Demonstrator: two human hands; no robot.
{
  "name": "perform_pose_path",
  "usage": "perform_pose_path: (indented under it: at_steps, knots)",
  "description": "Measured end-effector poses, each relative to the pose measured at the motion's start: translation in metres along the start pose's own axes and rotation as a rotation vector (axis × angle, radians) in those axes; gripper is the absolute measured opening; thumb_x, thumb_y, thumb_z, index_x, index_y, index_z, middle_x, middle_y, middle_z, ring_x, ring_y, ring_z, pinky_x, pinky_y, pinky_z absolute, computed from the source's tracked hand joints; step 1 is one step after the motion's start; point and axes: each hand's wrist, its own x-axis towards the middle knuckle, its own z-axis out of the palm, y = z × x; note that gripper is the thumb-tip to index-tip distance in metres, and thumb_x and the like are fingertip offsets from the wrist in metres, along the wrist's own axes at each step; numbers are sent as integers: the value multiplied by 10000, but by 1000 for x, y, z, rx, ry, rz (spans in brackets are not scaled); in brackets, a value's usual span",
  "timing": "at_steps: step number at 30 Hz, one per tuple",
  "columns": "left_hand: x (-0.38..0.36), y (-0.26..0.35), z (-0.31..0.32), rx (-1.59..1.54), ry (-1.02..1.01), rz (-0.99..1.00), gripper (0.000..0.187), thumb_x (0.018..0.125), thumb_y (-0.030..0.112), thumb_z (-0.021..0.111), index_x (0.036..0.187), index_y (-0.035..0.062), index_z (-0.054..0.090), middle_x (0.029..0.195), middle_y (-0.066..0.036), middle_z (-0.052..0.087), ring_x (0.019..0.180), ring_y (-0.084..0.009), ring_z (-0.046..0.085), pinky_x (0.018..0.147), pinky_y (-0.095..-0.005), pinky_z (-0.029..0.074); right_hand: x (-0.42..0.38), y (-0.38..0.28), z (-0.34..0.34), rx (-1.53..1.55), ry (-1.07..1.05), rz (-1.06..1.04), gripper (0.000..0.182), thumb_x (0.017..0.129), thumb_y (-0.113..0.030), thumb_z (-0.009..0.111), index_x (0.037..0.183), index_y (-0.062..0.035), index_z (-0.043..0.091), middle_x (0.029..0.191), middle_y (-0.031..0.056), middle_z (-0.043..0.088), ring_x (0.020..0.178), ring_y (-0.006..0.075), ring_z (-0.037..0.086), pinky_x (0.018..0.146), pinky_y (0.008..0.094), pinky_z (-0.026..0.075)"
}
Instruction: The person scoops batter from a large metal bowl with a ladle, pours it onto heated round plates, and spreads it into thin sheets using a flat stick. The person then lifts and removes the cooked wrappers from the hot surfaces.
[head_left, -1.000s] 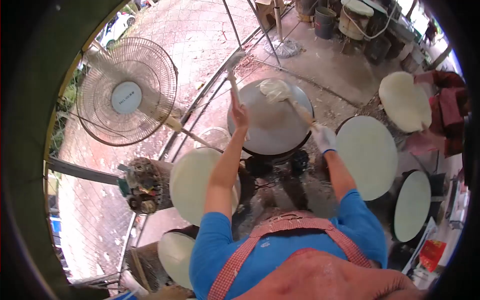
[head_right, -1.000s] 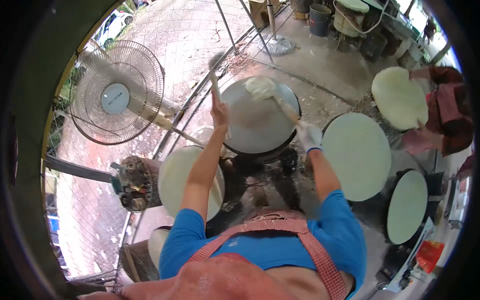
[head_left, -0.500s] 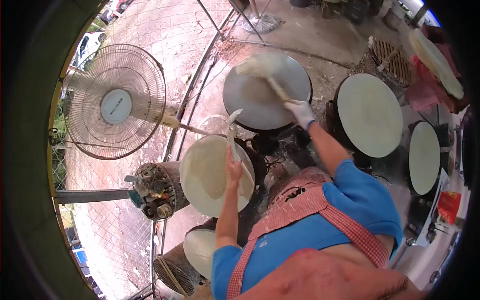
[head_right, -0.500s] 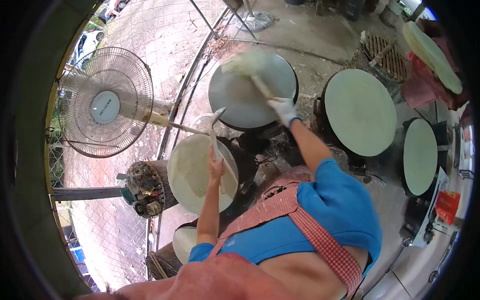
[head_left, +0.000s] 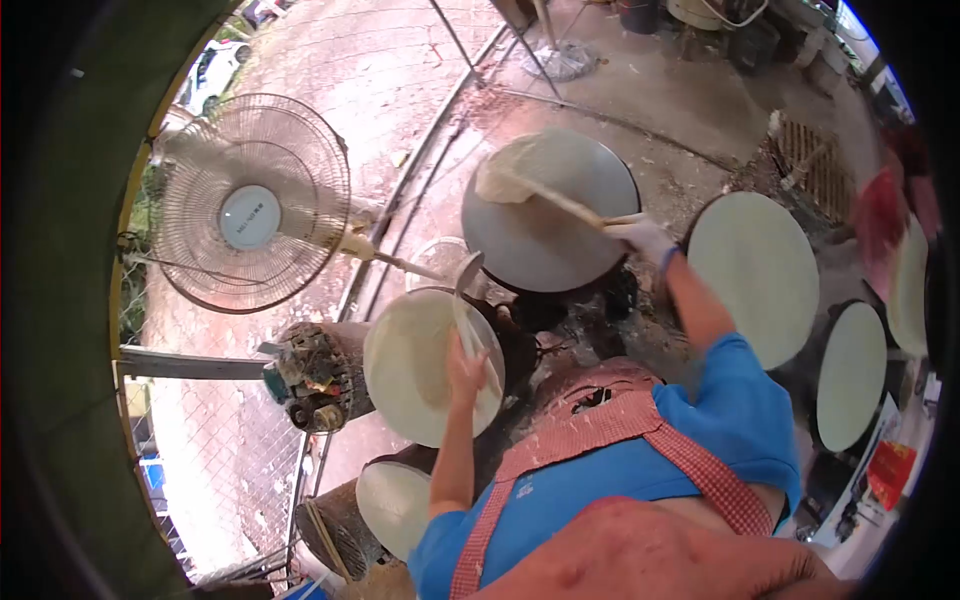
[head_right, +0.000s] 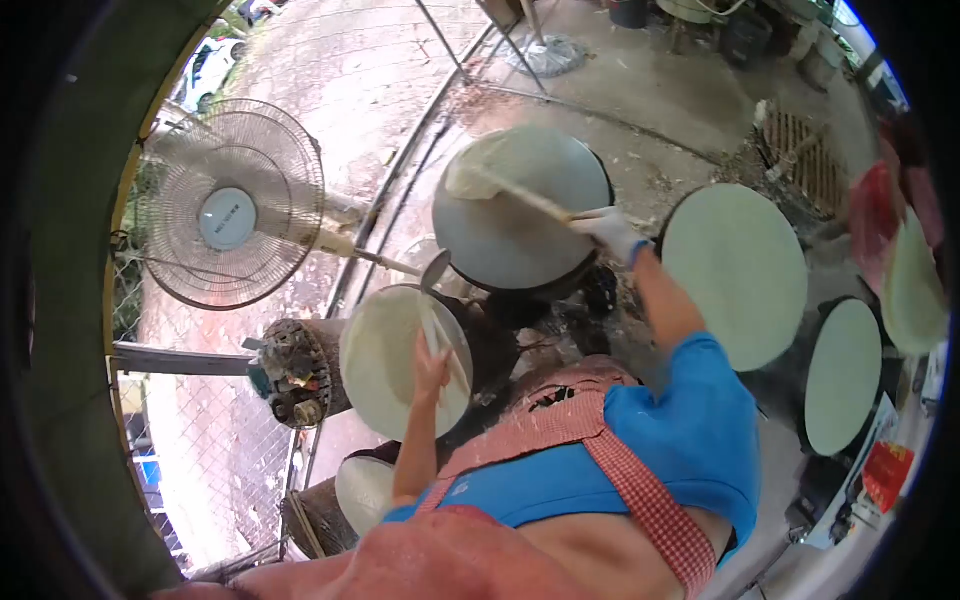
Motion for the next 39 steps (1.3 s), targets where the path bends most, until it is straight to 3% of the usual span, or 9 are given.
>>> perform_pose_path:
  at_steps: [3, 6, 8, 14, 18, 21, 25, 32, 39]
  knots:
    - [-38, 79, -17, -505, -131, -381, 676, 773, 42, 518, 1350, 164, 187, 612, -60, 448, 435, -170, 452, 370, -306, 383, 22, 0, -30, 258, 137, 103, 293, 743, -192, 656, 997, -48, 643, 624, 18, 583, 384, 89, 425, 322, 241, 260]
    - [-43, 75, -2, -800, -118, -517, 659, 779, 15, 475, 1327, 238, 183, 526, 11, 281, 335, -70, 277, 279, -217, 209, 14, 2, 5, 184, -125, 153, 294, 792, -182, 605, 1066, -77, 614, 520, -14, 488, 358, 63, 385, 310, 235, 261]
    - [-56, 77, 3, -811, -89, -544, 620, 785, 16, 467, 1306, 226, 207, 523, 11, 289, 336, -78, 292, 280, -223, 231, 3, -11, 0, 151, -266, 200, 293, 784, -180, 614, 1053, -66, 621, 526, -18, 490, 371, 57, 376, 332, 228, 265]
    - [-91, 68, 7, -1062, -32, -745, 544, 818, 27, 449, 1265, 249, 234, 509, 21, 277, 328, -83, 296, 265, -224, 255, 56, -52, -47, 94, -7, 152, 292, 732, -200, 657, 993, -69, 652, 550, -34, 502, 391, 59, 371, 354, 226, 240]
    - [-97, 74, 10, -1018, -124, -738, 518, 825, 27, 448, 1238, 269, 248, 499, 21, 267, 316, -78, 282, 252, -220, 248, 27, -54, -14, -3, -265, 215, 173, 777, -237, 602, 776, -66, 629, 489, -27, 446, 326, 68, 361, 297, 232, 254]
    - [-112, 88, 7, -1042, -105, -712, 484, 828, 31, 460, 1210, 257, 265, 495, 23, 265, 310, -72, 270, 250, -215, 243, 81, 27, -61, -9, -305, 62, 203, 757, -237, 612, 843, -59, 657, 497, -19, 465, 335, 73, 384, 299, 233, 268]
    - [-132, 88, 7, -1147, -82, -781, 503, 829, 31, 470, 1219, 267, 257, 498, 23, 270, 316, -69, 275, 253, -209, 239, 98, -61, -43, -119, -266, 154, 260, 738, -231, 648, 936, -63, 665, 538, -7, 519, 367, 74, 419, 323, 217, 285]
    - [-149, 90, 15, -1240, 21, -808, 548, 831, 27, 470, 1267, 253, 225, 502, 23, 272, 329, -62, 280, 263, -191, 239, 66, 3, -56, -159, -520, 267, 290, 738, -257, 655, 956, -67, 658, 497, -14, 489, 336, 78, 372, 307, 229, 252]
    - [-168, 97, 14, -1218, -21, -712, 353, 883, 61, 421, 1149, 268, 314, 548, 26, 310, 371, -64, 294, 321, -192, 237, 110, -75, -23, -190, -444, 73, 347, 735, -241, 641, 1010, -29, 636, 483, 8, 458, 336, 87, 365, 322, 253, 272]
